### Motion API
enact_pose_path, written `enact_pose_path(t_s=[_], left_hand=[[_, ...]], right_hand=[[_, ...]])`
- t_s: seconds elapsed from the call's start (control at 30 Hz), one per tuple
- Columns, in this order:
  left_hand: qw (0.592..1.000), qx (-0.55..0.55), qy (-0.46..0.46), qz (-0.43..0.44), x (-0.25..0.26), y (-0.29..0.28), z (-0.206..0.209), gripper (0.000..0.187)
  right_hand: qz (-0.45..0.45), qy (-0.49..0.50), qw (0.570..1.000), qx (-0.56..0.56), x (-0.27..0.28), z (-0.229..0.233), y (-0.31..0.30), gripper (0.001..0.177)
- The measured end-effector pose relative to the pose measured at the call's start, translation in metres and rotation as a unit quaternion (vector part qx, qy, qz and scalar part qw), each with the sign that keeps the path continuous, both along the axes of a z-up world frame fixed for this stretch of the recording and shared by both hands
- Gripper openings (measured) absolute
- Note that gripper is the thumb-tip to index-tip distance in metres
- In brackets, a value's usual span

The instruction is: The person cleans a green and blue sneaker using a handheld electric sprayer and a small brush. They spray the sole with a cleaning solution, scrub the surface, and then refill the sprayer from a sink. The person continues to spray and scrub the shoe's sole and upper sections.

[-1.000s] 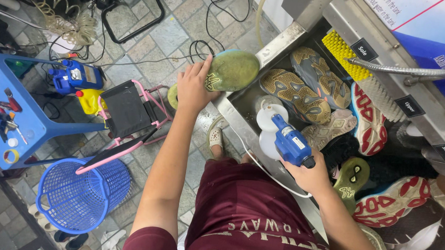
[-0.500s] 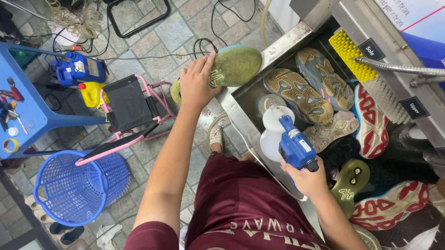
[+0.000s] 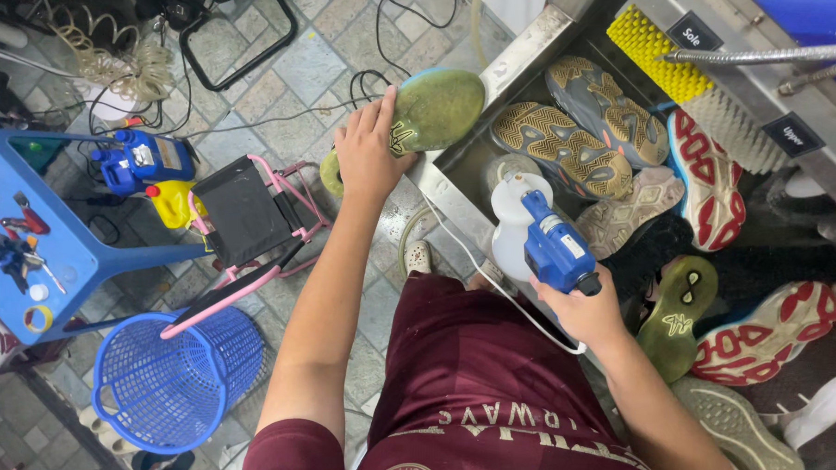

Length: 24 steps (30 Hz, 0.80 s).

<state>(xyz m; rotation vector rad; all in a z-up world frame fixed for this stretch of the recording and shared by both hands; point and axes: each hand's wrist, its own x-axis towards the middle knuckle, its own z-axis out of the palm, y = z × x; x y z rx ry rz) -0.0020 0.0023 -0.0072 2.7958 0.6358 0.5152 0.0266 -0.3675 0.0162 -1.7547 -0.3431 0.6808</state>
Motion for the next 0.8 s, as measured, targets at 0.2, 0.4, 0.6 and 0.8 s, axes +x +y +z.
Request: enact_pose_path(t_s=[0.2, 0.4, 0.6, 0.8], left_hand=[[1.000, 0.013, -0.006, -0.009, 0.003, 0.000, 0.000, 0.109], [0.999, 0.001, -0.016, -0.031, 0.003, 0.005, 0.002, 0.111], [0.999, 0.000, -0.003, -0.036, 0.000, 0.005, 0.001, 0.112], [0.999, 0.030, 0.011, -0.043, 0.001, 0.004, 0.005, 0.111]], right_hand=[[-0.039, 0.006, 0.999, -0.032, -0.017, -0.003, 0.009, 0.015], [-0.051, -0.021, 0.998, -0.037, -0.029, 0.004, 0.017, 0.014], [-0.053, -0.013, 0.998, -0.036, -0.032, -0.016, 0.011, 0.014], [-0.073, 0.143, 0.971, 0.177, -0.027, -0.049, -0.002, 0.021]])
